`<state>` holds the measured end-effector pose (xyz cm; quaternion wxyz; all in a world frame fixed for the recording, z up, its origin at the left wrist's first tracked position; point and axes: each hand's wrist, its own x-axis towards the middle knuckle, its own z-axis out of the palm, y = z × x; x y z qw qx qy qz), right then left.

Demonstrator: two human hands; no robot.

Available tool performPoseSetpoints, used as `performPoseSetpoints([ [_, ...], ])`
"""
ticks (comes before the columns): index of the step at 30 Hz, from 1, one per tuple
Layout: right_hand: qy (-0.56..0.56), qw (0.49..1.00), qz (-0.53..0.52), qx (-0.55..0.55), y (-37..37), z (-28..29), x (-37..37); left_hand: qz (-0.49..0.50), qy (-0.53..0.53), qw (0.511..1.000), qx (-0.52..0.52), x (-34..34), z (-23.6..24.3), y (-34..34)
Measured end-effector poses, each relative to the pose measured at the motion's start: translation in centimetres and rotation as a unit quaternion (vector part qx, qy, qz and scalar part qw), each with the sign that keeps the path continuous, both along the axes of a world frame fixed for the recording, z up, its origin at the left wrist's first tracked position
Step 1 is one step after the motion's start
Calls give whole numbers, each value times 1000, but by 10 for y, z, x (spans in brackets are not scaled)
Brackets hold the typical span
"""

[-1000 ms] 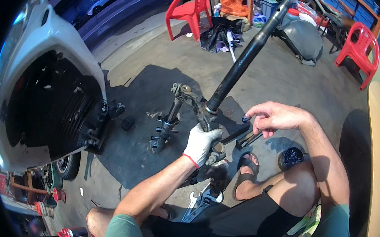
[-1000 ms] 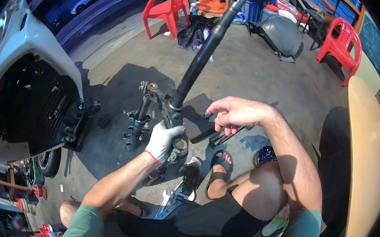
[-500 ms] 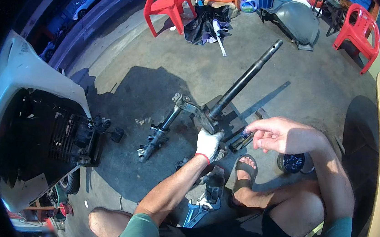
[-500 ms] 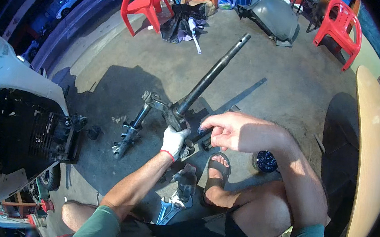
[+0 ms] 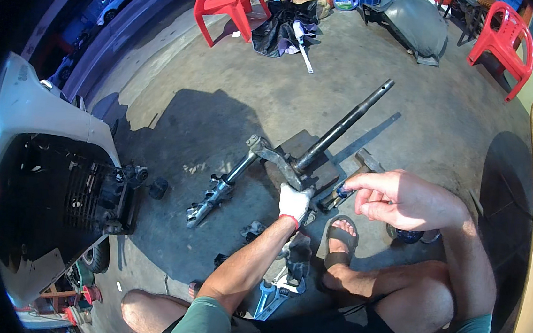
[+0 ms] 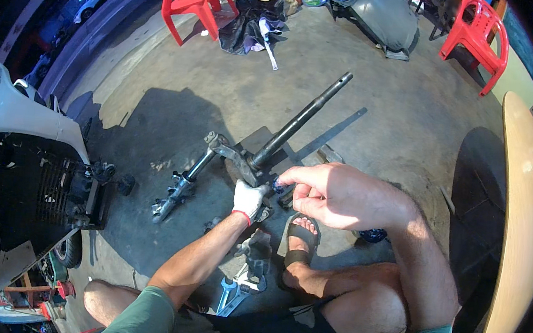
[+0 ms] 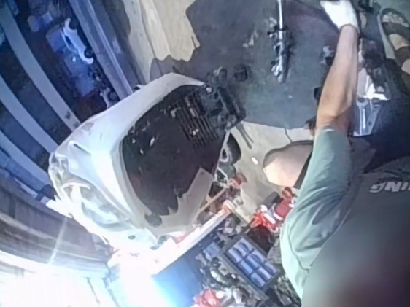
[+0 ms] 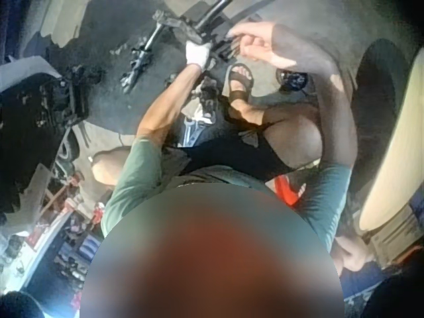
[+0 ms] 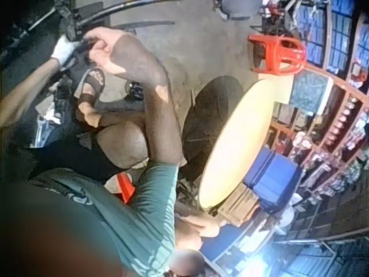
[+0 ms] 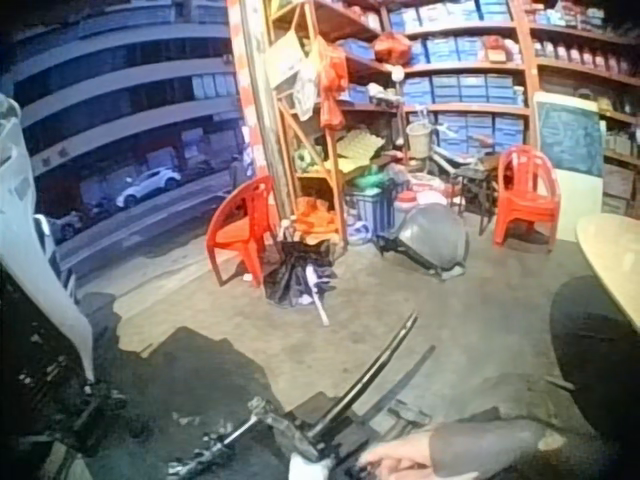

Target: The person works on a white scooter in a workshop, manipulating wires and components under the seat and near the rear. They handle a detached front fork assembly and use a small tool to adjust parts on the scooter's frame.

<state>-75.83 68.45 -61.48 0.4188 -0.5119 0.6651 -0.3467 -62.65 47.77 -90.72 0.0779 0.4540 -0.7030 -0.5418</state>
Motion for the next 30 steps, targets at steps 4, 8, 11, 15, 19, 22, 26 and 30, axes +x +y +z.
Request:
performPoseSetpoints([
  [4,6,1000,-16,2,4,0,-2,0,-33,999,-25,-5,-4,5],
  [8,-5,999,-34,-10,1,-2,2,-25,31,997,-63,4,-30,-15],
  [11,-10,999,-42,-17,1,-5,1,-18,-10,998,-58,4,-32,-11],
  [15,-15,999,-34,-14,-6,-3,1,-37,-31,998,-34,10,-19,-8],
  [19,-16,1000,-10,-18,-17,-3,3,-136,-42,989,-41,20,-34,-36],
  [22,14,999,-19,-37,-17,-4,1,-209,-148,965,-57,1,1,-38],
  [26,0,1000,-25,7,-27,6,4,-289,-179,935,-97,3,25,-43],
  [30,-38,999,-15,30,-41,11,8,-375,-153,909,-96,6,39,-64],
])
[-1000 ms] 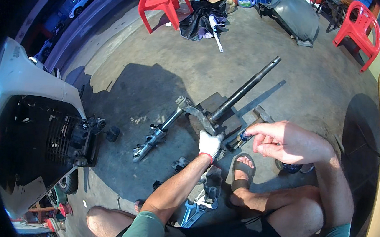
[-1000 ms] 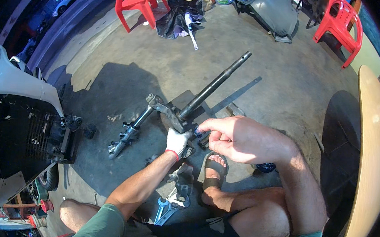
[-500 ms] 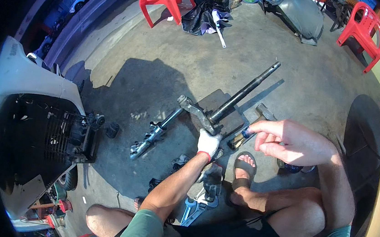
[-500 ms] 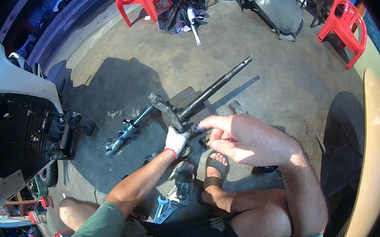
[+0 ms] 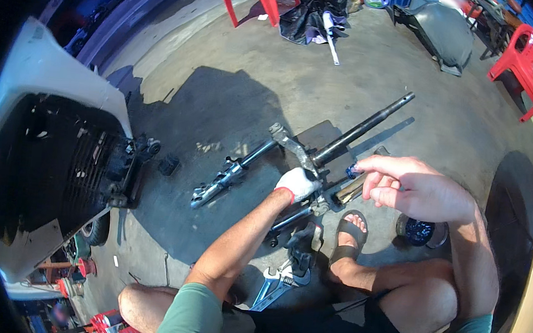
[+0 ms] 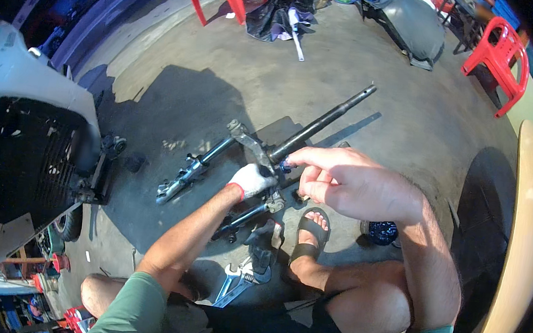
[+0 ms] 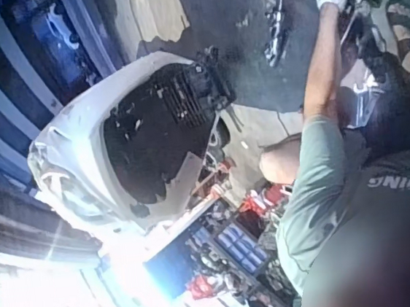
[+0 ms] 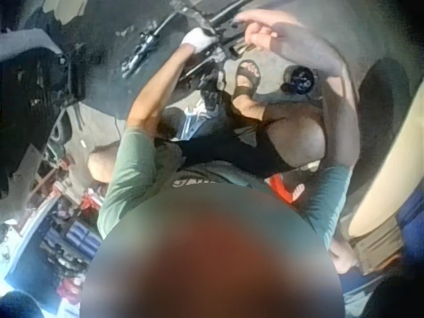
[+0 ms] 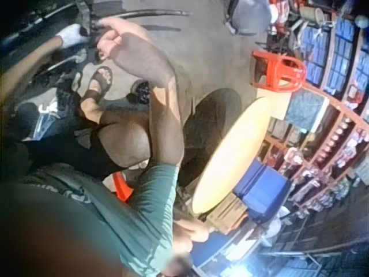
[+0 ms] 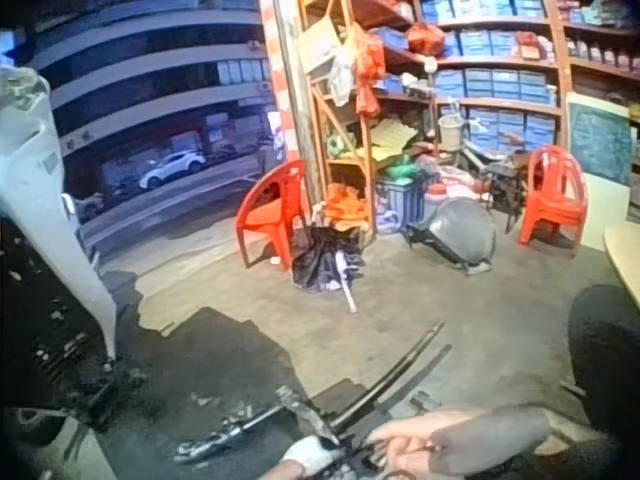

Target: The person works on a white scooter in a workshop, manipulating wires and components under the seat and near the rear. They handle a detached front fork assembly and use a small tool to adjust parts on the scooter's frame.

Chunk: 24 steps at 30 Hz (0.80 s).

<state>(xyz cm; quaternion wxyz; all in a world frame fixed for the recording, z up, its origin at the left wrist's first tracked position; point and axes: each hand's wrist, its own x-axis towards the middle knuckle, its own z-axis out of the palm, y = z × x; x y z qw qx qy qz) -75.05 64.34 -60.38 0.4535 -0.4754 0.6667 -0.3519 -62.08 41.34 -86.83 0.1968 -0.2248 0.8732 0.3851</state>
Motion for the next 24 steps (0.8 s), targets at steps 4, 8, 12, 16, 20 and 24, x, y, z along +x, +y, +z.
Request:
performPoseSetpoints([
  [4,-95,995,-15,11,-21,7,13,-7,37,999,0,26,64,-21],
  [8,-82,996,17,-23,-45,16,38,-20,65,995,-76,97,104,-64],
  [12,-64,995,65,-42,-67,21,64,0,-57,982,-180,196,174,-108],
  [16,-26,998,61,3,-82,24,87,48,-95,961,-257,288,232,-128],
  [20,-10,998,51,38,-95,14,99,111,-29,959,-257,349,244,-131],
  [24,65,995,22,68,-89,9,104,52,-82,980,-174,359,240,-128],
])
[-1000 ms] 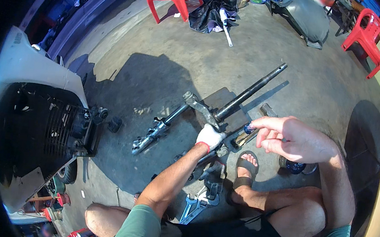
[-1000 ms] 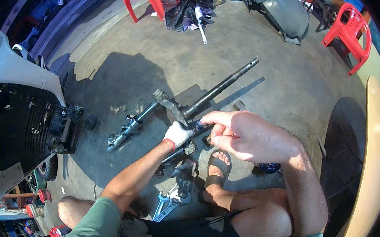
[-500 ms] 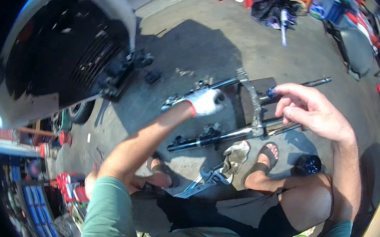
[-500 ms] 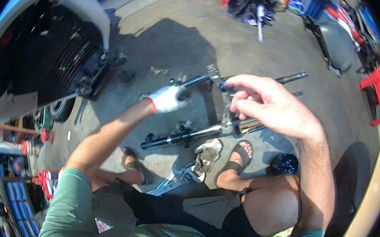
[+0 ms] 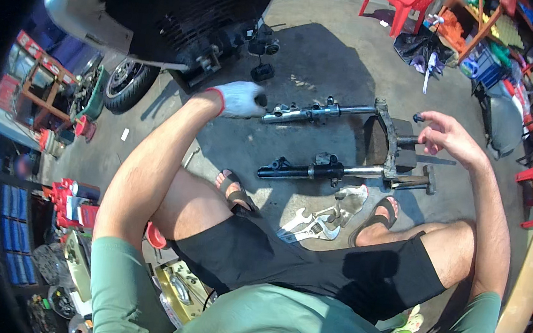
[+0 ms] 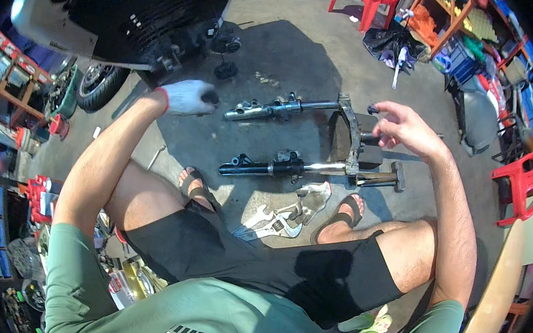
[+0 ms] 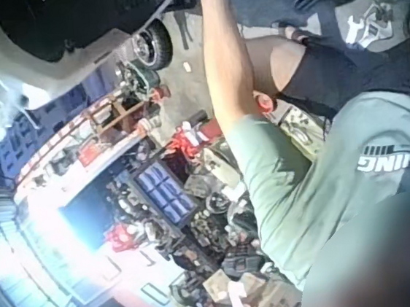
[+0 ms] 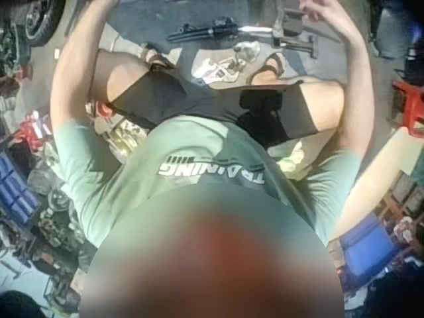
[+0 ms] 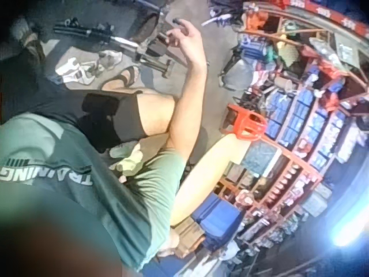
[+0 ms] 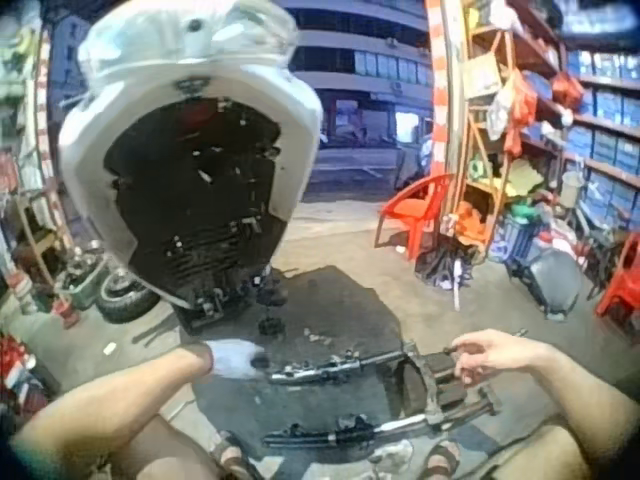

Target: The person works on a white scooter in a workshop, manipulating wires and components under the seat and near the rear. They handle a detached front fork assembly and use a small tool to adjust parts on the scooter's frame.

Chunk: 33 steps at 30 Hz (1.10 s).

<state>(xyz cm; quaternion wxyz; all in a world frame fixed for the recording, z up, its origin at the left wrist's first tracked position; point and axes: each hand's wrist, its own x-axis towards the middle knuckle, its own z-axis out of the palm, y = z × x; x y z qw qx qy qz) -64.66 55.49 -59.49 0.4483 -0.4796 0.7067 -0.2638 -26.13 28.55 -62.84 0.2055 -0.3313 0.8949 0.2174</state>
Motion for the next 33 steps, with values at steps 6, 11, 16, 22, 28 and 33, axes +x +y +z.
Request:
performPoseSetpoints([
  [6,88,995,-33,44,37,48,4,-60,72,995,-46,-15,-7,15],
  [11,150,988,-29,-23,19,109,32,-37,75,994,-63,-16,5,18],
  [16,116,989,54,-76,-21,123,85,-17,63,995,-82,-5,-13,-4],
  [22,97,980,150,-93,-63,123,124,0,29,993,-112,11,-18,-9],
  [28,71,964,227,-116,-98,122,144,74,28,993,-93,56,-11,5],
  [33,37,950,270,-151,-134,117,170,143,9,988,-60,94,1,13],
])
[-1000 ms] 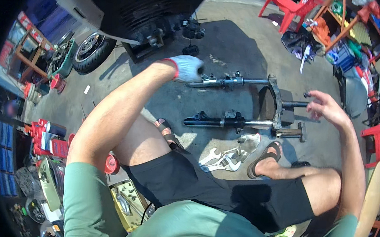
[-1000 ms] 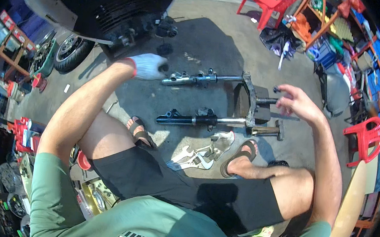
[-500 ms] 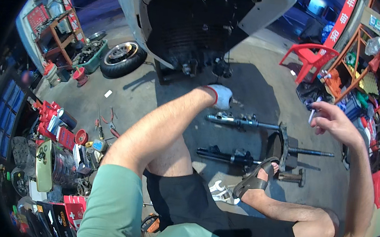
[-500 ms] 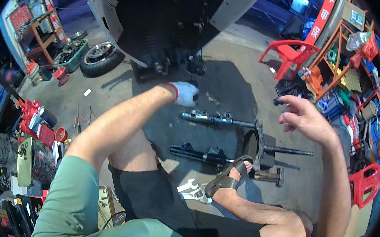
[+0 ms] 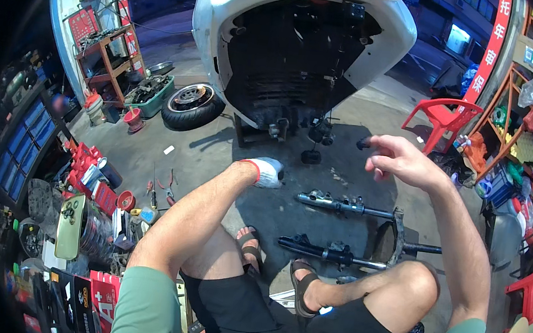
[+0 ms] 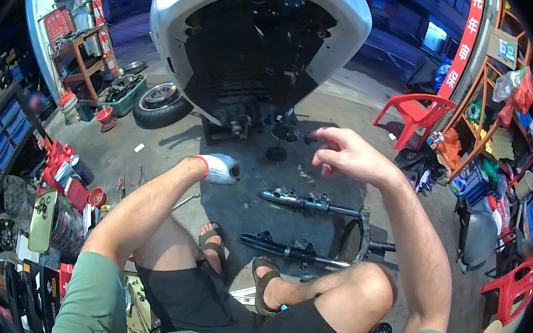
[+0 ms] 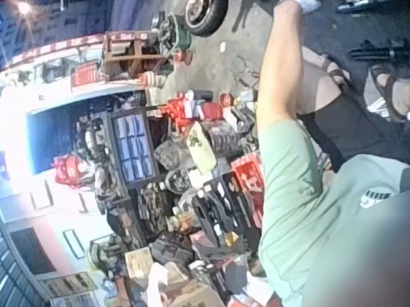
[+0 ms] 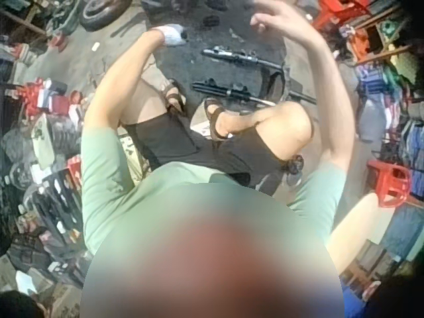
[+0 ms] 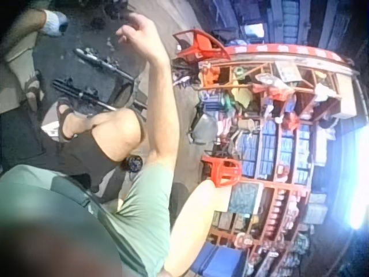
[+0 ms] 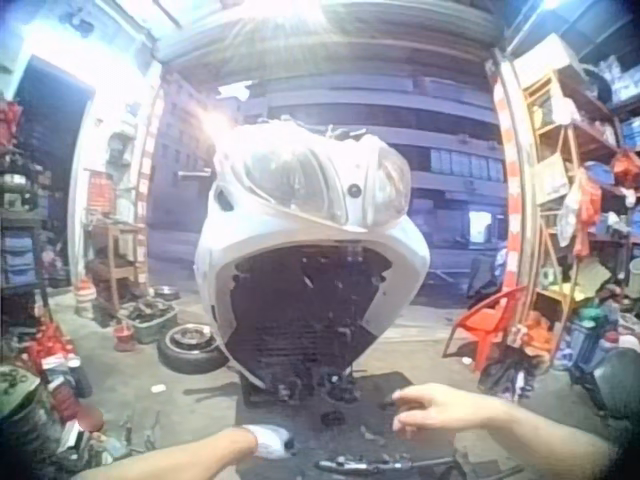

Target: The person works on a white scooter in a workshop, manipulating wires and components under the seat and near the rear. They handle a detached front fork assembly and use a small tool to adjust parts on the scooter's frame.

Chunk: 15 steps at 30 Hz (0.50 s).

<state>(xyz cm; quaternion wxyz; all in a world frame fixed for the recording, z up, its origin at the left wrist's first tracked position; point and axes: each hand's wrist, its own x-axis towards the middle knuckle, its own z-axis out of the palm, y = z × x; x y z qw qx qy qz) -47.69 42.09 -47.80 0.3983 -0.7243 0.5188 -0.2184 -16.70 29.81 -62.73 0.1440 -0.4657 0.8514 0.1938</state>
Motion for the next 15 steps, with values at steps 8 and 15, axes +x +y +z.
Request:
performPoseSetpoints([
  [8,-50,998,19,13,-64,1,42,20,100,995,-6,23,24,7],
  [15,-349,935,23,56,-182,-14,76,-70,123,987,76,-5,-1,11],
])
